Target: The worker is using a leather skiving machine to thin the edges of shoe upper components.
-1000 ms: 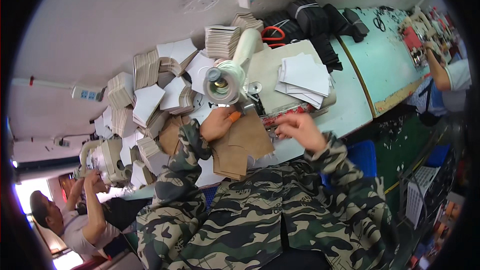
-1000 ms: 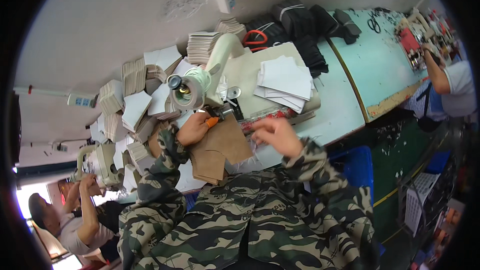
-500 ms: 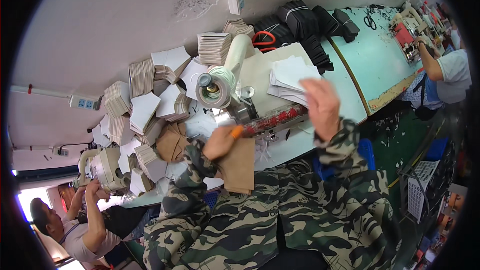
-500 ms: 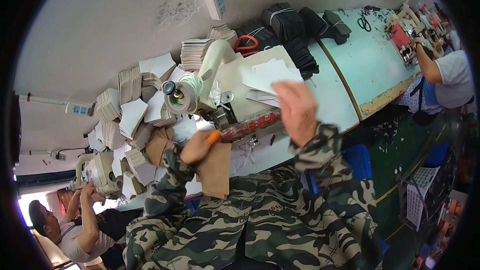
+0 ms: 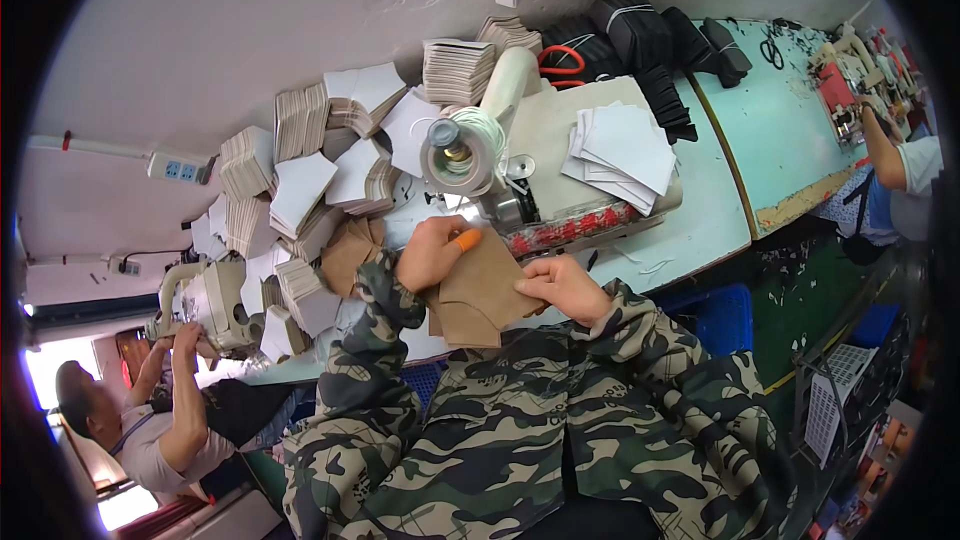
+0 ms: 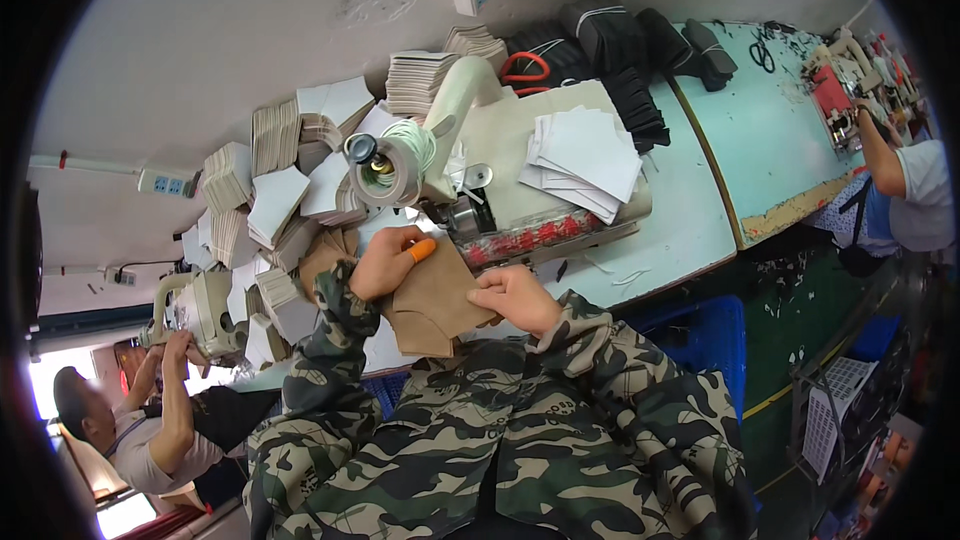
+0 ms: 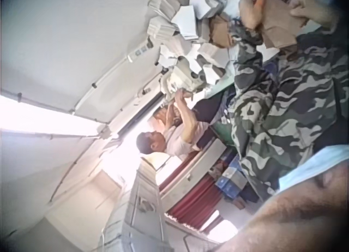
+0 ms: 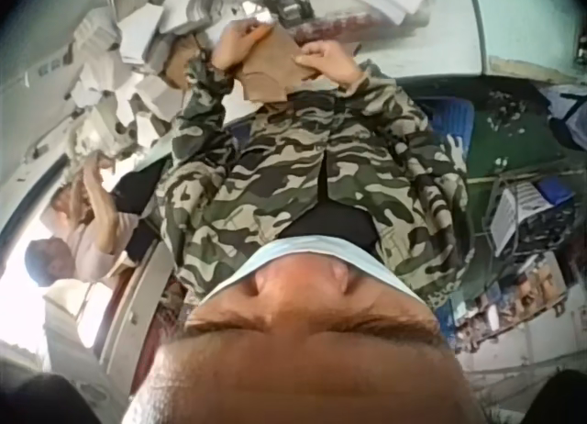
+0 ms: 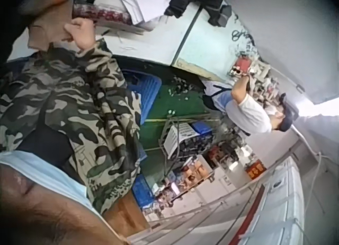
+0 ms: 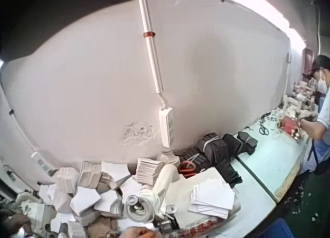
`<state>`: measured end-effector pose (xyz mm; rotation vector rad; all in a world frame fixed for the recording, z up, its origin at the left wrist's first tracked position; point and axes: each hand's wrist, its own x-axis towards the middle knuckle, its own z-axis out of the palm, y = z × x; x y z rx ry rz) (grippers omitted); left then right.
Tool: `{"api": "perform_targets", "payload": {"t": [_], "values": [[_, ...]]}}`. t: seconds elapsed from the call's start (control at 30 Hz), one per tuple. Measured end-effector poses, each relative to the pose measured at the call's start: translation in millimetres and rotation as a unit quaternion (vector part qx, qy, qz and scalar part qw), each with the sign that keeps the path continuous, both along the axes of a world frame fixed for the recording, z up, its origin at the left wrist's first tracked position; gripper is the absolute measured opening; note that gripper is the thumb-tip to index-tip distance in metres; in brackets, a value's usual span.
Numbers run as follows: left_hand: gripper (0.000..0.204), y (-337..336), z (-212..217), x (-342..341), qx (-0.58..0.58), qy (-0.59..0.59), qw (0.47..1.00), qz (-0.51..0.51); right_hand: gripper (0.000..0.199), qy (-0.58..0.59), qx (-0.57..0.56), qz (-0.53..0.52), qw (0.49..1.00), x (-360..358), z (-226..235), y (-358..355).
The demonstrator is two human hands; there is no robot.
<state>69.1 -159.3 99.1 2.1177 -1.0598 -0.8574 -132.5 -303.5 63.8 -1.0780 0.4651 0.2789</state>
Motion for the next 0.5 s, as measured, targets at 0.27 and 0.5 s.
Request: {"api": "perform_targets", "payload": {"t": [0.27,0.5], "values": [[0.028,-24.7,-0.3,14.8,0.010,-0.044,0.997,-0.059,0.022,0.034,0.096,-0.093,0.990,-5.8,-2.7,-0.6],[0.034,-13.2,-1.6,-16.2,0.071,0.015,0.997,-0.016,0.032,-0.145,-0.699,-0.130,0.688,-11.3,82.6,-104.3]]}}
